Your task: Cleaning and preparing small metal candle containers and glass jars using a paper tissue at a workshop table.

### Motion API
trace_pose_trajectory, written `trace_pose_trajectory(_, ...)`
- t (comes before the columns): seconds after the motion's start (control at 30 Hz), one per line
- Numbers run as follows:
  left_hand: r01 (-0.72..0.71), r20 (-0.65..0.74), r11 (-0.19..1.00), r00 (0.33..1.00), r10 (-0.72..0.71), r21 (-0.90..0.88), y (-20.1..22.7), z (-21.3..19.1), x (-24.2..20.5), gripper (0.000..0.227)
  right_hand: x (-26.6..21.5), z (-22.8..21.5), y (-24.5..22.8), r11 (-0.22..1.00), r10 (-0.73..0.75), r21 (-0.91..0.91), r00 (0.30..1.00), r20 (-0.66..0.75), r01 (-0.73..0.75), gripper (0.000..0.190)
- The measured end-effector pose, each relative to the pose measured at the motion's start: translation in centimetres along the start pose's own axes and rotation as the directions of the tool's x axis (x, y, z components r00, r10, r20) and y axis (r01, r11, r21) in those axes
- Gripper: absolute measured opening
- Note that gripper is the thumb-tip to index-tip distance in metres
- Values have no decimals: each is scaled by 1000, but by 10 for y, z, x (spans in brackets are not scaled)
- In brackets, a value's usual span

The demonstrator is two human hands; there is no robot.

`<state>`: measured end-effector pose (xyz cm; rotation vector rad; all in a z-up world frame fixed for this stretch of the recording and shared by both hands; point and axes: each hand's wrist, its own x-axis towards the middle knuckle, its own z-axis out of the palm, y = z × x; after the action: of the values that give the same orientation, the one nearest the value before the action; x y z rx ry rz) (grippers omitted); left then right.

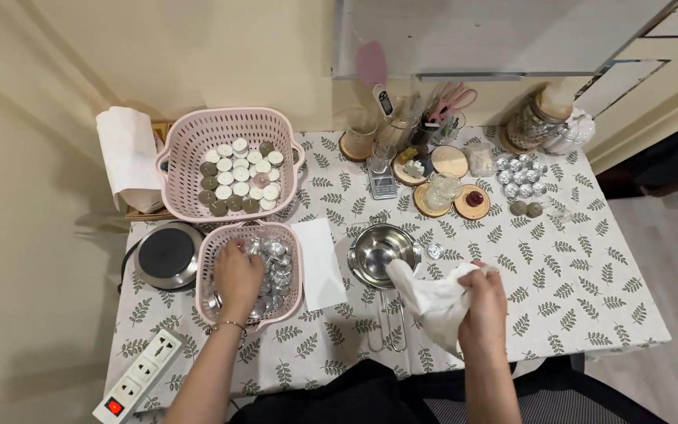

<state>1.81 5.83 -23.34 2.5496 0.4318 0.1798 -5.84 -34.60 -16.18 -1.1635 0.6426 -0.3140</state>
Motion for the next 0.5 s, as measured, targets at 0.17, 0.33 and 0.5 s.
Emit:
trace_pose_trajectory(0.17,-1,51,998,999,4,-58,7,-21,-13,44,-25,15,-4,996,83,-18,994,-67,-85,40)
trace_pose_trajectory(0.33,48,134,994,990,-34,-101,3,-33,-20,48,-5,-9,-6,995,87,-36,992,-88,-90,39)
trace_pose_trajectory(0.5,-134,215,985,971,107,113,25,-42,-23,51,77,-32,54,521,-96,-849,983,-159,-87,49)
